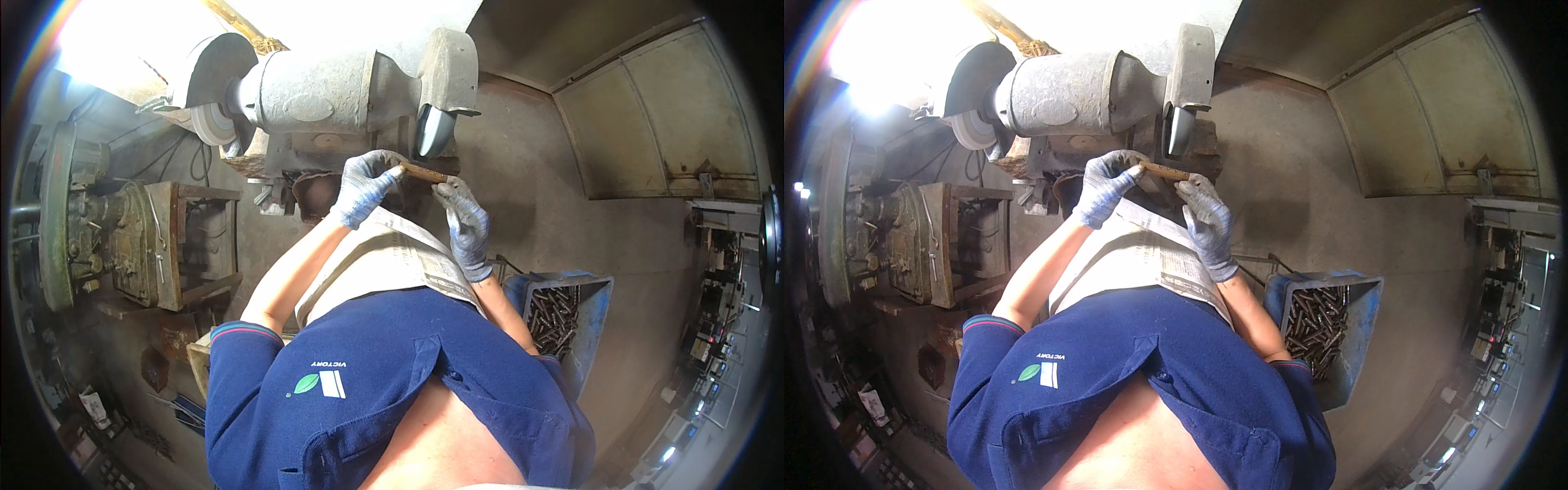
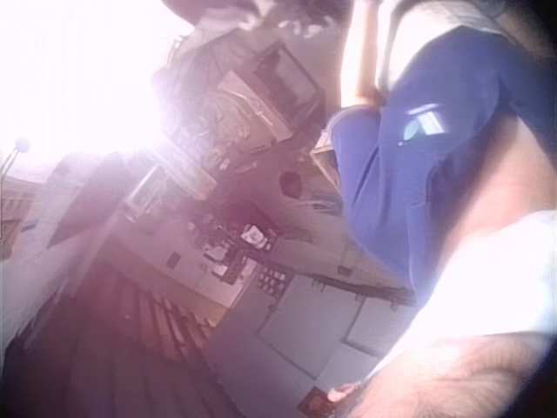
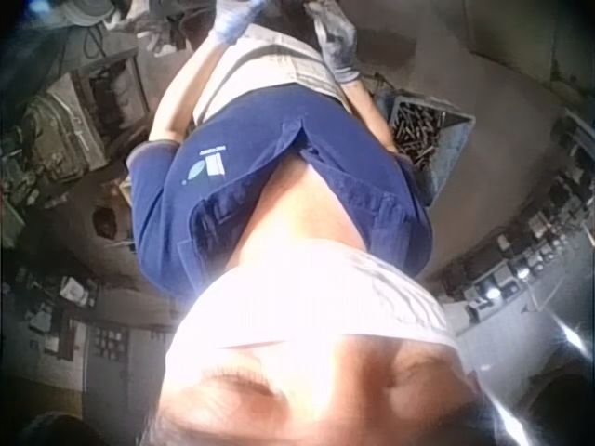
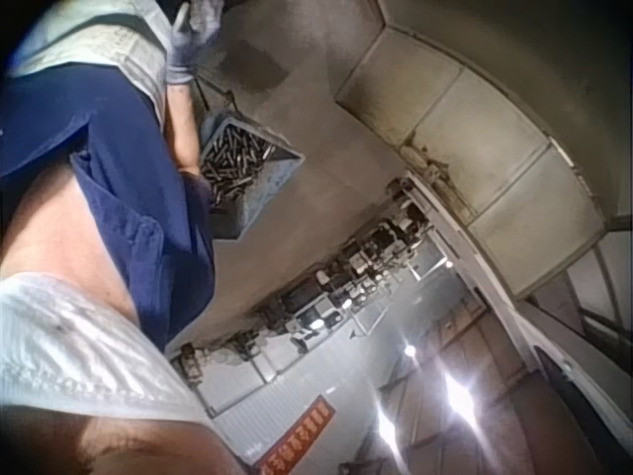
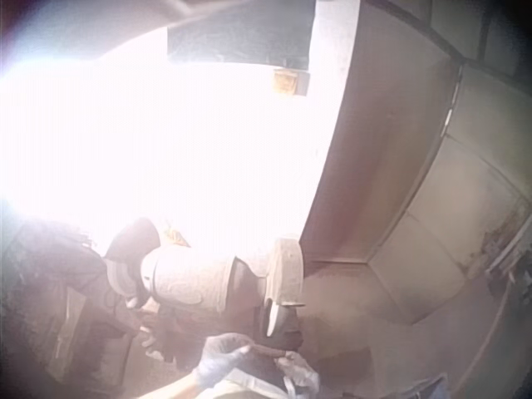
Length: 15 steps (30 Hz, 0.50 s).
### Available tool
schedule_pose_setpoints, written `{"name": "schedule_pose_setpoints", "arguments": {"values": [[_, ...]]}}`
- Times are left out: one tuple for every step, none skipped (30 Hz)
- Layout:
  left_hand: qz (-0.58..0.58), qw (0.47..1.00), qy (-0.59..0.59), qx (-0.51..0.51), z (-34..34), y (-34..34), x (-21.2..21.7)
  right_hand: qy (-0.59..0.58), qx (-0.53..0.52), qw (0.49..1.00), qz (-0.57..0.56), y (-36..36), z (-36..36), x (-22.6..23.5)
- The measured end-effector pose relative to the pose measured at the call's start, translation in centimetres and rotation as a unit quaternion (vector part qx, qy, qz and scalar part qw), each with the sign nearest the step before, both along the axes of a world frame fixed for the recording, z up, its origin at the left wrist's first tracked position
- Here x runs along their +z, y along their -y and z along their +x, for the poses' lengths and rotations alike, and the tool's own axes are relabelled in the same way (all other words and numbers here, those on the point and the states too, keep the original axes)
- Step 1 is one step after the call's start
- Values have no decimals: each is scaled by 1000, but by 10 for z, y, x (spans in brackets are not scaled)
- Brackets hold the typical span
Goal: The person takes metal tubes from a crate and holds them against a rotating grinding wheel by hand. The person rotates the tubes to grind different sections of the surface before returning them to a separate container.
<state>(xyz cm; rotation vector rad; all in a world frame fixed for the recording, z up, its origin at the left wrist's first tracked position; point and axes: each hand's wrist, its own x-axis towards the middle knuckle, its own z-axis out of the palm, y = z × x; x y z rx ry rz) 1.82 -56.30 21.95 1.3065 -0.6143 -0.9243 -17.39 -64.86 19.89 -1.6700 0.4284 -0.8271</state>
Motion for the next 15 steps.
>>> {"name": "schedule_pose_setpoints", "arguments": {"values": [[-3,1000,16,-1,0,2,-5,6,4,999,38,2,0,-4],[4,1000,1,-2,-1,3,-6,0,-1,1000,10,5,0,-8],[6,1000,1,-3,0,4,-10,-6,-6,1000,-18,8,1,-11],[7,1000,0,-4,1,4,-18,-14,-16,1000,-16,9,1,-13],[9,1000,0,-5,2,5,-24,-21,-26,999,-15,10,3,-12],[21,1000,-11,-4,2,7,-31,-40,-51,996,-59,10,5,-10],[33,999,-22,-3,2,10,-37,-59,-75,990,-102,11,6,-6],[45,998,-34,-4,1,12,-38,-78,-100,981,-145,12,7,-4],[48,997,-67,-5,-1,16,-40,-64,-104,987,-103,15,7,-11],[52,994,-100,-6,-3,20,-41,-50,-107,991,-60,19,7,-26],[55,989,-134,-8,-6,25,-43,-37,-112,993,-18,24,7,-35],[50,989,-140,0,-8,31,-54,-37,-123,992,-14,27,8,-36],[16,985,-173,17,-13,36,-65,-48,-104,993,-1,32,7,-40],[29,978,-206,30,-18,41,-66,-60,-87,994,11,39,4,-45],[42,969,-239,43,-22,46,-67,-72,-70,995,24,46,0,-50]]}}
